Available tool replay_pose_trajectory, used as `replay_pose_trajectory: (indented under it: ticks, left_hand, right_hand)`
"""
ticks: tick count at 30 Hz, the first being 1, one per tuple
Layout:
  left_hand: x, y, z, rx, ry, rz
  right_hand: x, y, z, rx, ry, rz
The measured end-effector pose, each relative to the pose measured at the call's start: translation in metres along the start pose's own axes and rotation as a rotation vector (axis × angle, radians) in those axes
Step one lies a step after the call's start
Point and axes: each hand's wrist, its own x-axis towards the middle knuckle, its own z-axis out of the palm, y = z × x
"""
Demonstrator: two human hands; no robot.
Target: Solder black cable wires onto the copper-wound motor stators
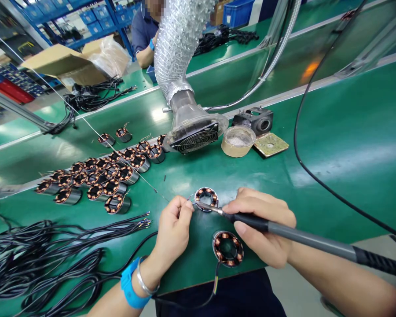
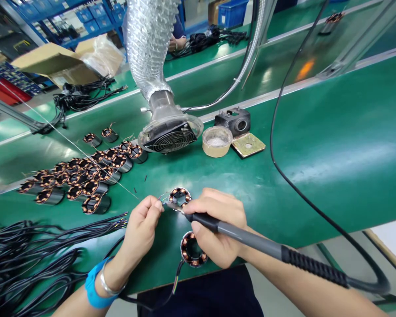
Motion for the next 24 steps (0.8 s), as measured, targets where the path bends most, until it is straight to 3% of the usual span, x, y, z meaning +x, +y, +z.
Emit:
replay_pose_trajectory:
  ticks: [6,16,24]
  left_hand:
    - [0.0006,-0.0006,-0.0005,0.014,-0.002,-0.002]
    - [-0.0002,-0.0019,-0.0004,0.004,0.003,0.0]
    - [0.0004,-0.002,-0.0002,-0.008,0.004,0.001]
  right_hand:
    - [-0.0019,-0.0004,0.0049,-0.039,0.007,-0.14]
    - [-0.0049,0.0012,0.0014,0.011,0.08,-0.099]
    - [-0.0007,0.0001,-0.0007,-0.019,0.065,-0.111]
